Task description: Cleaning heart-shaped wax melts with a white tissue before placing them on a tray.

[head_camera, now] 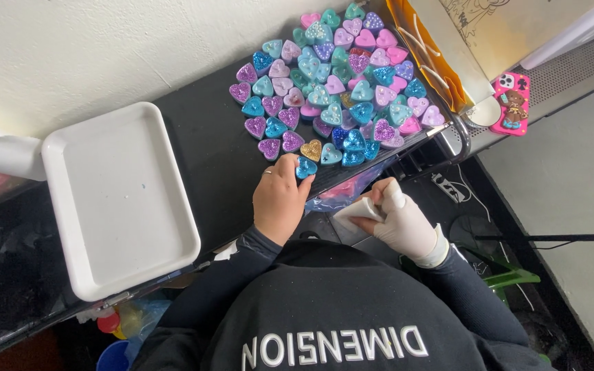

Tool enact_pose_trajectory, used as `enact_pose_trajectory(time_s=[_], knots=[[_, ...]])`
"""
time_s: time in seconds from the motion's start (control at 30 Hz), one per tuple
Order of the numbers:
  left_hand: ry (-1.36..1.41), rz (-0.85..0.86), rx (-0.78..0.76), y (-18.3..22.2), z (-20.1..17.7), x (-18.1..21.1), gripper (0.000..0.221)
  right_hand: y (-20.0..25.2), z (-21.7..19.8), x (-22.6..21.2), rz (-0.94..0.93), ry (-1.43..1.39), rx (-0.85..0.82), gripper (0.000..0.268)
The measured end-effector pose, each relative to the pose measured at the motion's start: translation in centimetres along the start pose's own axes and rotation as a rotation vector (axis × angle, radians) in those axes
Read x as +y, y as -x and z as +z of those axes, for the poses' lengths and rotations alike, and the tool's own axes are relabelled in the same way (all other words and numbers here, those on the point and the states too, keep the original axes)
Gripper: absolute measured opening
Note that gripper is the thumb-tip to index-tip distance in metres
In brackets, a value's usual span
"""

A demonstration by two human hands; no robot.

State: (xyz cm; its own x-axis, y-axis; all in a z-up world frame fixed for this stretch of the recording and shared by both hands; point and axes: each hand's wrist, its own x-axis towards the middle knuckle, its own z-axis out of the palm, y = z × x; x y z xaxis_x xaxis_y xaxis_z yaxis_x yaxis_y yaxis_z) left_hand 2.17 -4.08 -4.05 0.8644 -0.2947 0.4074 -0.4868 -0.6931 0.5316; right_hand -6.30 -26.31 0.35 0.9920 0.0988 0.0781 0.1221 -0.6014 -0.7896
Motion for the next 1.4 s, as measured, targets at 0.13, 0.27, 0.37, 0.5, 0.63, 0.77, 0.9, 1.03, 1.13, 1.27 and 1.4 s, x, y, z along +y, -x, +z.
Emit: enact_pose_trajectory(time_s=[0.13,0.27,0.37,0.5,0.63,0.77,0.9,1.03,1.13,1.27,1.4], knots=[[0.036,0.021,0.015,0.1,-0.7,-0.6,0.041,-0.6,0.0,0.5,0.085,-0.049,0.015,0.057],[0.326,-0.054,-0.057,0.7,-2.9,-1.0,0.051,-1.2,0.2,-0.7,0.193,-0.221,0.058,0.059],[0.657,-0.161,-0.142,1.8,-5.2,-1.0,0.062,-2.1,1.0,-1.5,0.096,-0.283,0.126,0.05],[0.984,-0.21,-0.243,3.6,-7.8,-1.1,0.05,-3.7,2.9,-3.9,-0.067,-0.309,0.062,0.031],[1.099,-0.209,-0.186,4.6,-8.5,-1.1,0.047,-5.2,6.3,-4.1,-0.066,-0.756,-0.137,0.03],[0.888,-0.184,0.049,5.8,-8.5,-2.1,0.049,-5.8,9.2,-5.2,-0.001,-1.032,-0.355,0.034],[0.933,-0.273,0.159,6.7,-9.2,-3.3,0.061,-6.1,11.0,-5.2,-0.241,-0.85,-0.355,0.024],[0.883,-0.254,0.124,7.3,-10.7,-4.3,0.065,-6.2,11.8,-5.8,-0.404,-0.616,-0.295,0.031],[0.902,-0.188,0.078,7.9,-11.3,-5.4,0.054,-6.3,12.5,-6.7,-0.77,-0.352,-0.114,0.03],[1.177,-0.336,-0.154,8.0,-12.5,-6.3,0.048,-6.8,12.9,-7.3,-0.972,-0.12,-0.021,0.041],[0.946,-0.259,-0.092,8.0,-13.4,-6.4,0.046,-6.8,13.7,-9.0,-0.765,-0.176,-0.049,0.047]])
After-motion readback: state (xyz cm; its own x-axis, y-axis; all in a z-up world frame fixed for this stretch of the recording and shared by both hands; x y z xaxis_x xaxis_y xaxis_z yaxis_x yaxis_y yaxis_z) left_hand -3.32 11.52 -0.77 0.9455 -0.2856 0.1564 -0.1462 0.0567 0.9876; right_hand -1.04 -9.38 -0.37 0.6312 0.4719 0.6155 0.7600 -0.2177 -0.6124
